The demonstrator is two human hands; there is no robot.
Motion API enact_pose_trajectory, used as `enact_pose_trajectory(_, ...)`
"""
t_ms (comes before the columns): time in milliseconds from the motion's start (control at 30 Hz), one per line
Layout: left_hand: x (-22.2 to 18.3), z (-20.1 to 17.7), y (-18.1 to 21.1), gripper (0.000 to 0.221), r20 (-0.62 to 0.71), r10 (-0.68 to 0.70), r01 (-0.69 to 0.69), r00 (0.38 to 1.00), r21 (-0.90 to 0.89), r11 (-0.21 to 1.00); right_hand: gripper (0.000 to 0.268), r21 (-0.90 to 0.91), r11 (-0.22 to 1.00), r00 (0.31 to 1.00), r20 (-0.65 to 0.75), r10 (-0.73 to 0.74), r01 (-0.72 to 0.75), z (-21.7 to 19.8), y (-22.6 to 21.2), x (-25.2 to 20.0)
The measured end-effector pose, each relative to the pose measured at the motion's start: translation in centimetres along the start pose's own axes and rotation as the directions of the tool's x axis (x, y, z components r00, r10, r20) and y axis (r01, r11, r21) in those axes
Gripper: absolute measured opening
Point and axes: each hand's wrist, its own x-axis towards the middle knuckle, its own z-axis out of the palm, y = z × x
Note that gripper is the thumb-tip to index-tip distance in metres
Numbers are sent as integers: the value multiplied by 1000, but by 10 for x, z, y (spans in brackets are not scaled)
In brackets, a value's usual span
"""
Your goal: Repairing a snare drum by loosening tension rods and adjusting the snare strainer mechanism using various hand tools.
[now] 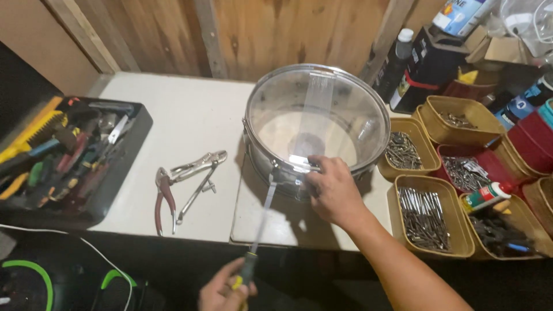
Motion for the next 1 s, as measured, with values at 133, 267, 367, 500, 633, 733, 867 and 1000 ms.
enact_pose_trajectory(133, -37, 28, 35, 55, 58, -36, 34, 998, 31, 999, 12, -23, 1000, 1000, 7, -20, 20, -8, -4, 6)
enact_pose_trajectory(267, -47, 43, 47, 55, 98, -82, 77, 992, 51, 996, 14, -56, 998, 985, 168, 33, -24, -20, -7, 15)
enact_pose_trajectory(367, -48, 49, 40, 53, 97, -49, 48, 994, 13, 999, 17, -58, 998, 985, 175, 8, 2, -21, -6, 22)
enact_pose_trajectory(500, -44, 52, 29, 52, 75, 15, -13, 997, -27, 1000, 15, -102, 993, 992, 115, -49, 61, -11, 0, 24)
enact_pose_trajectory(633, -51, 57, 43, 52, 28, -27, 27, 999, 12, 1000, 12, -74, 997, 991, 132, -20, 29, -19, -6, 24)
enact_pose_trajectory(733, -51, 54, 40, 51, 62, -43, 42, 997, 23, 999, 13, -65, 998, 986, 169, -2, 13, -20, -7, 23)
enact_pose_trajectory(867, -54, 55, 42, 52, 48, -47, 45, 998, 27, 999, 14, -89, 996, 984, 178, 14, 2, -22, -9, 23)
enact_pose_trajectory(1000, -53, 55, 42, 52, 44, -63, 62, 997, 17, 998, 16, -119, 992, 963, 259, 71, -41, -33, -17, 24)
